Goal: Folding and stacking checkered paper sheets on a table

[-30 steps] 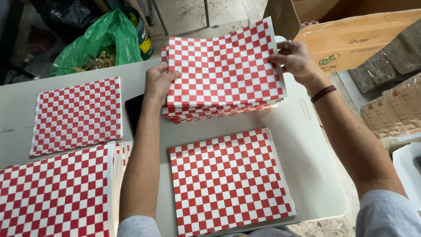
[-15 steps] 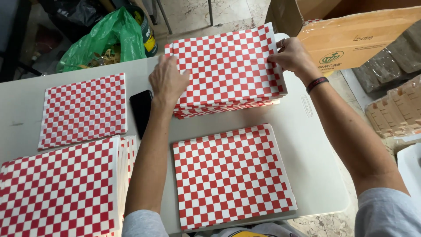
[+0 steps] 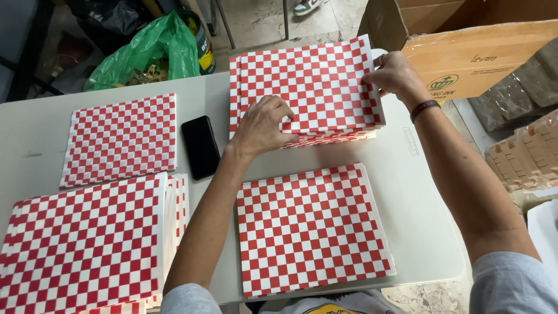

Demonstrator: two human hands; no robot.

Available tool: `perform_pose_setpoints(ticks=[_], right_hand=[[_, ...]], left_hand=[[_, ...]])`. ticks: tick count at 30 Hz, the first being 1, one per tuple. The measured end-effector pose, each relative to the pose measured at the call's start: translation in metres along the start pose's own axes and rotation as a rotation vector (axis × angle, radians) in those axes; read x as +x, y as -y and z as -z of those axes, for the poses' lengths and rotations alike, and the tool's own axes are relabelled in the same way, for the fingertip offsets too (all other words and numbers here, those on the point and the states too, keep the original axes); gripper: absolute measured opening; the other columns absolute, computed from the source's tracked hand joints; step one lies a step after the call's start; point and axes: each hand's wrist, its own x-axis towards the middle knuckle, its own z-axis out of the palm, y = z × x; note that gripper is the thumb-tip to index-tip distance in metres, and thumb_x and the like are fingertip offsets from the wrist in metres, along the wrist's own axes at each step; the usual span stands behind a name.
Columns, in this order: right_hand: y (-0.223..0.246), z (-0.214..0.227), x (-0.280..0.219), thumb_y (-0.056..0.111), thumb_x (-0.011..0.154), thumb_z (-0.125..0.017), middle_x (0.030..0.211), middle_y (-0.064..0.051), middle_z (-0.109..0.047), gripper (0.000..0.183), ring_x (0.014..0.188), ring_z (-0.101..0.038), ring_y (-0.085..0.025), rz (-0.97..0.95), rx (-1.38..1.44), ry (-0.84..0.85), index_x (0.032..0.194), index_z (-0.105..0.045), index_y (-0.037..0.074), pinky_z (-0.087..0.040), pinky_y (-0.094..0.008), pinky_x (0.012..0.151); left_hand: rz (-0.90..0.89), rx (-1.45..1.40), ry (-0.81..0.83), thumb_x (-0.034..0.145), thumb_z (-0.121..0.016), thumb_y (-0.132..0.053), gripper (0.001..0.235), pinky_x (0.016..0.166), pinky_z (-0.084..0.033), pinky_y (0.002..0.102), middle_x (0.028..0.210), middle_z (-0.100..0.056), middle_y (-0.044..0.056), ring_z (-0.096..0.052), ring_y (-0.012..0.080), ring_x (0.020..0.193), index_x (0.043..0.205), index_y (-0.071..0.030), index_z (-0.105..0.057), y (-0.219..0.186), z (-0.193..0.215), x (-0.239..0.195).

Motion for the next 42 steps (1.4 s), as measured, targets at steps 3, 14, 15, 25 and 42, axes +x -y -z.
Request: perform_pose_setpoints(ticks=[3, 14, 15, 25, 42], right_hand=[[-0.004, 0.003, 0.007, 0.007, 0.078, -0.07, 0.099, -0.009, -0.073, 0.028, 0.082, -0.072, -0.021, -0.004, 0.06, 0.034, 0.105, -0.065, 0.005, -0.063, -0.037, 0.064], [-0.009, 0.006, 0.006, 0.016, 0.082, -0.072, 0.1, -0.013, -0.071, 0.047, 0.082, -0.068, -0.024, 0.063, -0.136, 0.032, 0.125, -0.062, 0.0, -0.06, -0.039, 0.059], [-0.01, 0.005, 0.01, 0.019, 0.083, -0.074, 0.097, -0.019, -0.07, 0.062, 0.079, -0.067, -0.027, 0.105, -0.201, 0.011, 0.138, -0.057, -0.003, -0.058, -0.04, 0.055], [-0.138, -0.021, -0.08, 0.017, 0.115, -0.061, 0.096, -0.012, -0.065, 0.035, 0.077, -0.061, -0.019, 0.614, 0.153, -0.404, 0.142, -0.055, -0.005, -0.05, -0.033, 0.074], [-0.181, -0.033, -0.092, 0.014, 0.109, -0.061, 0.098, -0.007, -0.068, 0.033, 0.077, -0.067, -0.014, 0.394, 0.302, -0.31, 0.139, -0.062, 0.001, -0.056, -0.026, 0.064]], left_hand=[[0.047, -0.006, 0.021, 0.073, -0.091, -0.038, 0.044, 0.096, -0.051, 0.053, 0.112, -0.064, 0.006, -0.06, 0.0268, 0.111, 0.103, -0.014, -0.07, -0.003, 0.0, 0.002], [0.043, -0.006, -0.004, 0.07, -0.092, -0.038, 0.048, 0.09, -0.05, 0.051, 0.11, -0.063, 0.006, -0.061, 0.0278, 0.105, 0.104, -0.013, -0.07, -0.005, -0.001, 0.001], [-0.007, 0.011, -0.047, 0.067, -0.093, -0.037, 0.05, 0.085, -0.049, 0.048, 0.109, -0.064, 0.007, -0.061, 0.0287, 0.1, 0.104, -0.013, -0.07, -0.004, 0.001, -0.002], [0.515, -0.202, -0.047, 0.09, -0.073, -0.025, 0.041, 0.093, -0.053, 0.042, 0.133, -0.062, 0.009, -0.063, 0.0269, 0.115, 0.127, -0.009, -0.066, -0.048, 0.149, -0.152], [0.334, -0.009, -0.425, 0.09, -0.076, -0.009, 0.019, 0.084, -0.055, 0.038, 0.104, -0.073, 0.013, -0.07, 0.0268, 0.092, 0.106, -0.001, -0.071, -0.091, 0.116, -0.22]])
